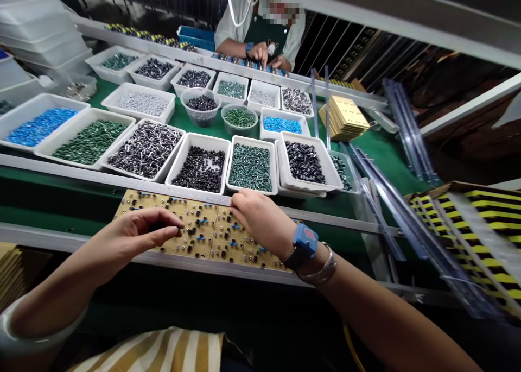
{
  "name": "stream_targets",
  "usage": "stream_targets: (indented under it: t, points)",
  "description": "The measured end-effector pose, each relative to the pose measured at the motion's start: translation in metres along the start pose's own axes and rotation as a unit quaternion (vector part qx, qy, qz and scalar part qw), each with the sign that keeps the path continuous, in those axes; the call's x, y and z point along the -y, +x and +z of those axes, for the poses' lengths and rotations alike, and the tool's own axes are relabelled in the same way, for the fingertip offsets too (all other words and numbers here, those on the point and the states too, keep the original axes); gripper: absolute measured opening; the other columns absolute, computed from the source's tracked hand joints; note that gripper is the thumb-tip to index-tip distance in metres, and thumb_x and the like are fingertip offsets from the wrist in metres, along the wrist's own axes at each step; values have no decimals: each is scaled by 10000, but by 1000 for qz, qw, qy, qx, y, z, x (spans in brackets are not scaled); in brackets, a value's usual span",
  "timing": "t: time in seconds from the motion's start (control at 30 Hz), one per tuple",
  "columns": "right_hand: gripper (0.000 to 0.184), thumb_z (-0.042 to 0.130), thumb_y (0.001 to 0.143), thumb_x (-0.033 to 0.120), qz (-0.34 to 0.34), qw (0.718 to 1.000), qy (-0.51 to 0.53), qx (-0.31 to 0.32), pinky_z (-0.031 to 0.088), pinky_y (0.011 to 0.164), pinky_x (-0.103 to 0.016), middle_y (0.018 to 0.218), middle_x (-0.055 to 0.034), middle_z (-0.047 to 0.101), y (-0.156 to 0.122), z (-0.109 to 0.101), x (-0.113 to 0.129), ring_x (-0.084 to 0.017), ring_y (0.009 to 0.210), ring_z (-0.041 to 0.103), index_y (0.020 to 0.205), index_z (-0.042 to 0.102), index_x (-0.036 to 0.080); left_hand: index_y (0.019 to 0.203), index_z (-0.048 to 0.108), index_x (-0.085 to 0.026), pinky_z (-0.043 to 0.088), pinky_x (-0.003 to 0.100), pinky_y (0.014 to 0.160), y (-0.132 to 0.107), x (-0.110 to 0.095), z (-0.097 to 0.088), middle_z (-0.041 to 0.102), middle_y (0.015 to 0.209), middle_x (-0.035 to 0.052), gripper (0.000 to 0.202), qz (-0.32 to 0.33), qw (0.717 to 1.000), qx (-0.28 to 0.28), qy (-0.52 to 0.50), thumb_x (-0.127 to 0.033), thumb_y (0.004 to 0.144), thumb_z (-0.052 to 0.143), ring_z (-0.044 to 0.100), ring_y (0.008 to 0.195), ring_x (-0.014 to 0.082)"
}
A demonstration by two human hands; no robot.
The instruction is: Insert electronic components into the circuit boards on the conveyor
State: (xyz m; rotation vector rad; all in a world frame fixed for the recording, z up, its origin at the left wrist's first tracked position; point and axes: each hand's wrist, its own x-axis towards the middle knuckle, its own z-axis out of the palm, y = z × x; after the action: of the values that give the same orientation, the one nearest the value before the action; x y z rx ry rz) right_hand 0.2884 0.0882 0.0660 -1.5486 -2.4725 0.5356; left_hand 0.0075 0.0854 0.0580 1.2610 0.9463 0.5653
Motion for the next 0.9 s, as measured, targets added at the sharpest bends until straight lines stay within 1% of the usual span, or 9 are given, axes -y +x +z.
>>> stream_targets:
  t: [0.1, 0.2, 0.23, 0.3, 0.4, 0.47, 0.57, 0.73, 0.9]
  points:
    - [207, 545, 1011, 228, 9, 998, 60, -2, 493, 846, -352, 953, -95, 704, -1, -3, 1, -231, 899, 656, 970, 733, 153, 861, 780, -207, 417, 221, 653, 3, 1, -2, 725, 841, 36, 279, 3, 999, -45, 12, -477, 801, 819, 587, 754, 163]
    - [259, 600, 993, 350, 59, 976, 211, 5, 483, 880, -329, 1014, -76, 735, -3, -11, 4, -219, 959, 663, 1075, 773, 175, 847, 785, -195, 421, 231, 662, 11, 0, -3, 730, 815, 33, 303, 11, 996, -72, 52, -496, 811, 797, 592, 739, 165]
    - [305, 612, 984, 402, 87, 958, 271, 14, 484, 851, -317, 1008, -66, 735, -4, -12, 5, -207, 934, 658, 1126, 769, 182, 861, 786, -193, 433, 237, 689, 14, 0, -3, 738, 835, 34, 304, 17, 995, -72, 69, -495, 823, 783, 608, 762, 172]
    - [391, 619, 967, 467, 148, 908, 390, 37, 469, 730, -284, 947, -47, 717, -7, -14, 7, -166, 810, 623, 1215, 745, 192, 890, 776, -190, 447, 248, 726, 23, -2, -3, 745, 869, 31, 310, 36, 991, -68, 108, -496, 857, 743, 633, 808, 187]
    - [423, 676, 928, 445, 203, 824, 526, 56, 393, 601, -239, 892, -32, 680, -12, -10, 9, -109, 677, 518, 1271, 710, 200, 935, 749, -190, 455, 259, 741, 39, -5, -3, 742, 881, 16, 286, 68, 981, -60, 171, -465, 915, 673, 647, 822, 190]
    - [450, 732, 898, 417, 212, 792, 570, 52, 362, 577, -222, 923, -35, 688, -15, -7, 8, -94, 663, 475, 1291, 675, 205, 963, 741, -193, 462, 265, 767, 48, -6, -1, 746, 894, 10, 236, 86, 971, -52, 216, -403, 943, 636, 658, 839, 191]
    - [445, 756, 890, 442, 213, 778, 589, 37, 318, 546, -215, 964, -55, 716, -19, -3, 5, -81, 630, 420, 1237, 642, 187, 982, 732, -195, 469, 271, 775, 57, -8, 2, 749, 908, 8, 170, 113, 946, -51, 300, -304, 959, 604, 669, 843, 190]
    - [372, 719, 911, 517, 202, 767, 609, 18, 259, 523, -222, 980, -91, 746, -24, -2, 1, -72, 599, 351, 950, 608, 164, 944, 721, -179, 469, 289, 783, 65, -9, 6, 716, 922, 23, 91, 143, 913, -61, 376, -210, 934, 636, 657, 875, 201]
    - [371, 711, 917, 514, 200, 767, 610, 10, 249, 523, -226, 954, -93, 757, -26, -2, 1, -78, 602, 349, 902, 571, 171, 900, 731, -168, 474, 306, 822, 67, -9, 6, 663, 943, 37, 79, 158, 894, -59, 415, -169, 933, 659, 633, 878, 201]
